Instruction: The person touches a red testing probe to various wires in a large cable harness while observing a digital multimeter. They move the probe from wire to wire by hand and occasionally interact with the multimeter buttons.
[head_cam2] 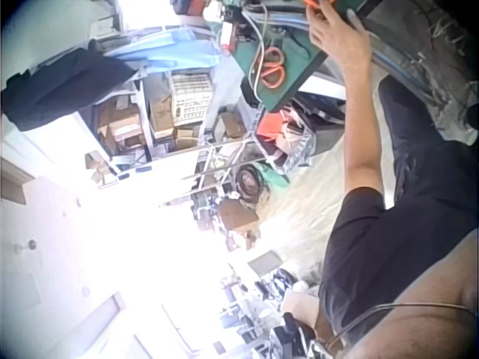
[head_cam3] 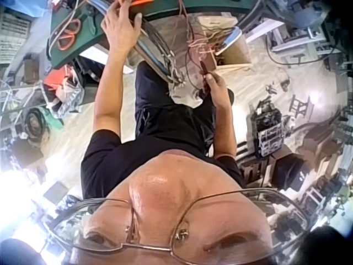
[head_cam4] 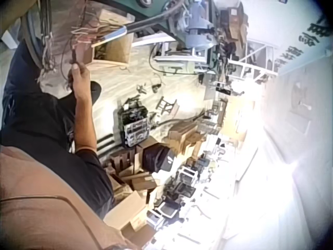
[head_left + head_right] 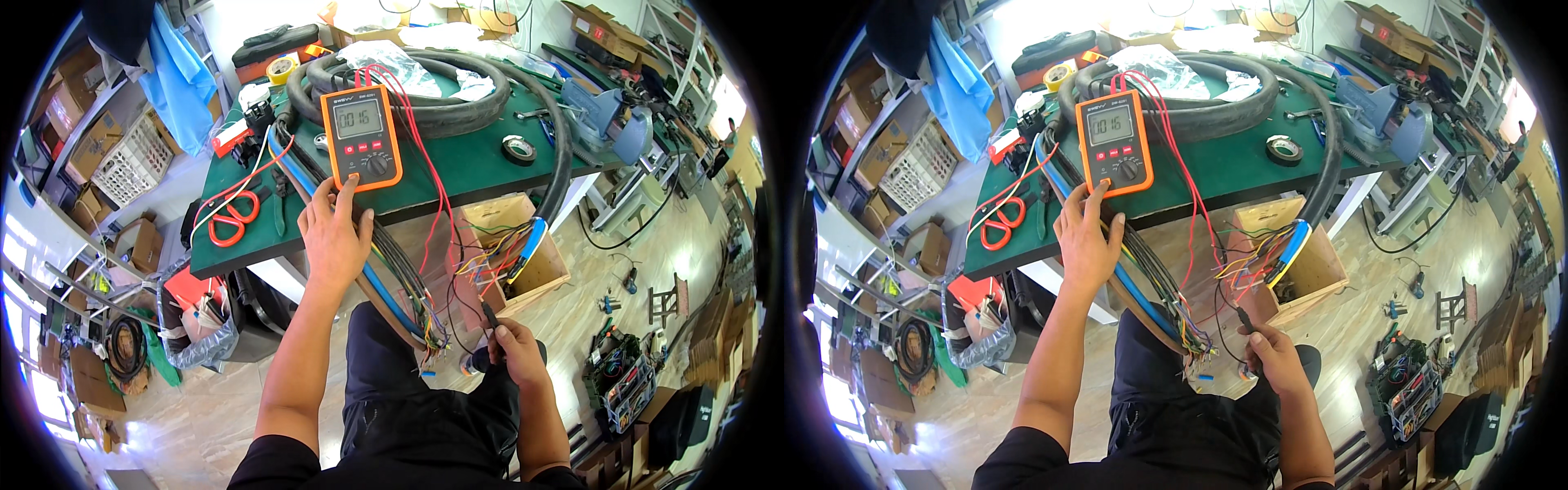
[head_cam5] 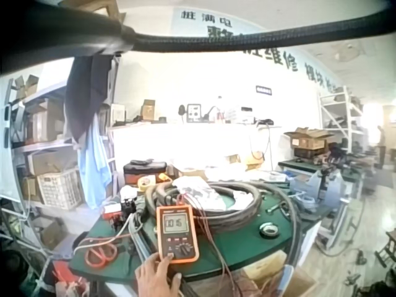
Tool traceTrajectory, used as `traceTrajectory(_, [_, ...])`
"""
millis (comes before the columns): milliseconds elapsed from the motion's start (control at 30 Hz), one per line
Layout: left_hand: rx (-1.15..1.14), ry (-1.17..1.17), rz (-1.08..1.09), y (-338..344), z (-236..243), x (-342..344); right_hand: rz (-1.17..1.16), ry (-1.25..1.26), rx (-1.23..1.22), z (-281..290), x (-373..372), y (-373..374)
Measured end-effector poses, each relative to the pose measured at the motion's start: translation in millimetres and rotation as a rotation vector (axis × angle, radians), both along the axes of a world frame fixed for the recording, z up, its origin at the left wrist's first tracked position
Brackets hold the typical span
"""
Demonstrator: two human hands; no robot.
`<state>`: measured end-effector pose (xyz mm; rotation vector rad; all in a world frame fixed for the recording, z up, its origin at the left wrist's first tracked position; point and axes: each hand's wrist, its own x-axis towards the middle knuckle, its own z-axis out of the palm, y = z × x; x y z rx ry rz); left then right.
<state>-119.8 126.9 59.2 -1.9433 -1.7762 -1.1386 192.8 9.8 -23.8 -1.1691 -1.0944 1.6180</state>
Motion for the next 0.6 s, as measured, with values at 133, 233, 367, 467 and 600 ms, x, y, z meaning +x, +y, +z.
traceTrajectory(133, [0.000,0.010,0.013,-0.6,1.6,-0.3,0.012,-0.003,0.014,-1.5,-0.8,1.9])
traceTrajectory(233, [-0.005,0.026,0.019,0.2,1.0,0.3,0.015,-0.006,0.015,0.2,-1.0,2.3])
traceTrajectory(367, [0.009,0.035,0.019,0.9,-0.3,0.8,0.014,-0.010,0.014,0.0,-0.6,2.8])
traceTrajectory(467, [0.007,0.029,0.011,0.9,-0.1,1.4,0.007,-0.016,0.014,-1.8,-0.6,2.9])
traceTrajectory(600, [-0.011,0.032,0.024,0.5,-0.4,1.6,0.002,-0.009,0.013,-3.4,-0.4,2.2])
